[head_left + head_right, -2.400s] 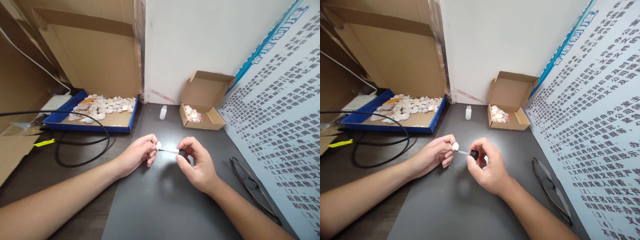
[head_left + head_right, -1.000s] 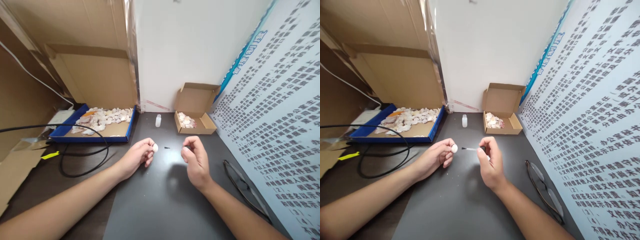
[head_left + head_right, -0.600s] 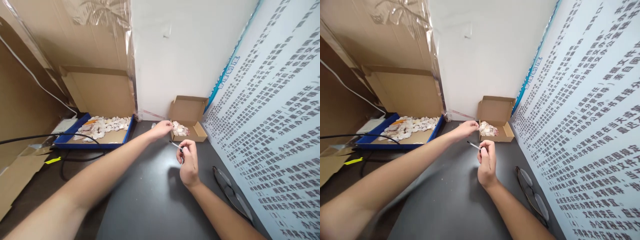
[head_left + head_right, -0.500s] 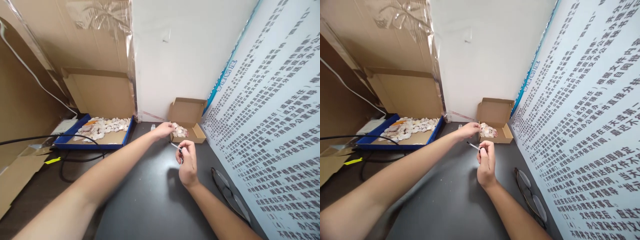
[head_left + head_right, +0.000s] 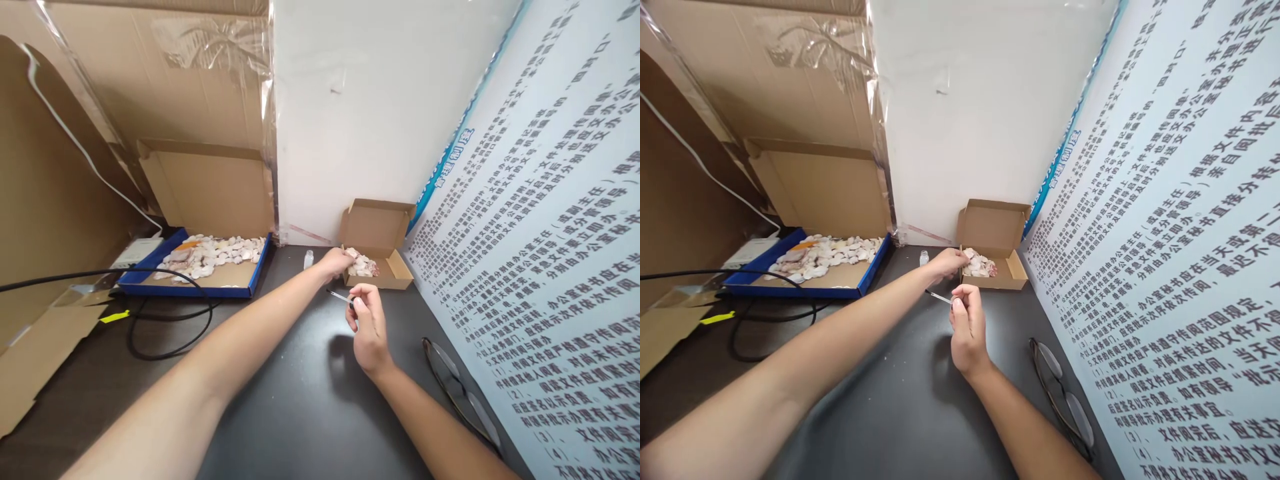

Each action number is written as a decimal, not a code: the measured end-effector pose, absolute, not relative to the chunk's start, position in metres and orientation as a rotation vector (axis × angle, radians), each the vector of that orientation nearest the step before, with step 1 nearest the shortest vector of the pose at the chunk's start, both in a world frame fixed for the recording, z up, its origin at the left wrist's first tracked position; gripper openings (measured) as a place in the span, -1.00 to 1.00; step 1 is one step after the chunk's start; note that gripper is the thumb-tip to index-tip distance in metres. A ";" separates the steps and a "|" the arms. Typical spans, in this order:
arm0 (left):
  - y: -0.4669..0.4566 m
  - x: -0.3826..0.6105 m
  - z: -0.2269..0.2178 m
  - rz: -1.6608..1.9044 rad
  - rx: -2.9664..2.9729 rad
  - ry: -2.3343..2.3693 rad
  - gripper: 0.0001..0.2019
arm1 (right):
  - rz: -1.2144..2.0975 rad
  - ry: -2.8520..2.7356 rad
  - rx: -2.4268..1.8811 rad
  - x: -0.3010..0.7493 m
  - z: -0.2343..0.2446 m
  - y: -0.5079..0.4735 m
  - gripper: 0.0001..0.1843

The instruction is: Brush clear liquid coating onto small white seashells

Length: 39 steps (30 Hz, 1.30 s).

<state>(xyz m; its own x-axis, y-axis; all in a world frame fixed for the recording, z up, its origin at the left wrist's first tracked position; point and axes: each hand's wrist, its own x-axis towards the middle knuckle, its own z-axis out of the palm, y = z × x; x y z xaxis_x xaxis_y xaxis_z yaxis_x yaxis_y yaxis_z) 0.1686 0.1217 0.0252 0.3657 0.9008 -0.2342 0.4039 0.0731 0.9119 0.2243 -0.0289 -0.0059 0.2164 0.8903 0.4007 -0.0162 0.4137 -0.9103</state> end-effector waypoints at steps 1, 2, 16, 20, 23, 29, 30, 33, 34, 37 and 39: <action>0.121 0.168 0.025 0.574 1.522 1.229 -0.71 | 0.786 -1.188 -0.944 0.224 -0.006 -0.029 -0.84; 0.119 0.168 0.025 0.584 1.519 1.234 -0.71 | 0.791 -1.192 -0.941 0.224 -0.006 -0.028 -0.84; 0.077 0.011 0.082 0.723 1.843 1.436 -0.79 | 0.796 -1.170 -0.989 0.223 -0.007 -0.029 -0.86; 0.100 -0.055 0.089 0.459 2.040 1.724 -0.83 | 0.811 -1.176 -1.004 0.225 -0.010 -0.027 -0.85; 0.114 -0.085 0.082 0.120 2.122 1.874 -0.89 | 0.826 -1.191 -1.013 0.226 -0.013 -0.026 -0.85; 0.121 -0.096 0.066 -0.324 2.188 1.960 -0.82 | 0.830 -1.214 -1.025 0.227 -0.017 -0.024 -0.86; 0.121 -0.095 0.065 -0.362 2.201 1.963 -0.78 | 0.828 -1.216 -1.026 0.227 -0.017 -0.024 -0.86; 0.122 -0.094 0.063 -0.437 2.221 1.993 -0.71 | 0.827 -1.222 -1.026 0.228 -0.017 -0.025 -0.86; 0.123 -0.094 0.062 -0.453 2.220 2.006 -0.68 | 0.827 -1.225 -1.026 0.228 -0.017 -0.025 -0.86; 0.125 -0.094 0.059 -0.475 2.214 2.028 -0.64 | 0.828 -1.234 -1.027 0.227 -0.016 -0.026 -0.87; 0.126 -0.095 0.057 -0.470 2.215 2.025 -0.67 | 0.827 -1.239 -1.029 0.227 -0.016 -0.027 -0.87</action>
<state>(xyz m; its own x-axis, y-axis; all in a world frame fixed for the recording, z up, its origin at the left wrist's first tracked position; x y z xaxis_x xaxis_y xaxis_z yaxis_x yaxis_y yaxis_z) -0.0948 0.1261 0.0565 0.0659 0.9536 -0.2939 0.9855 -0.1083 -0.1304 0.2271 -0.0269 -0.0162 0.1624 0.9251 0.3433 0.0372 0.3419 -0.9390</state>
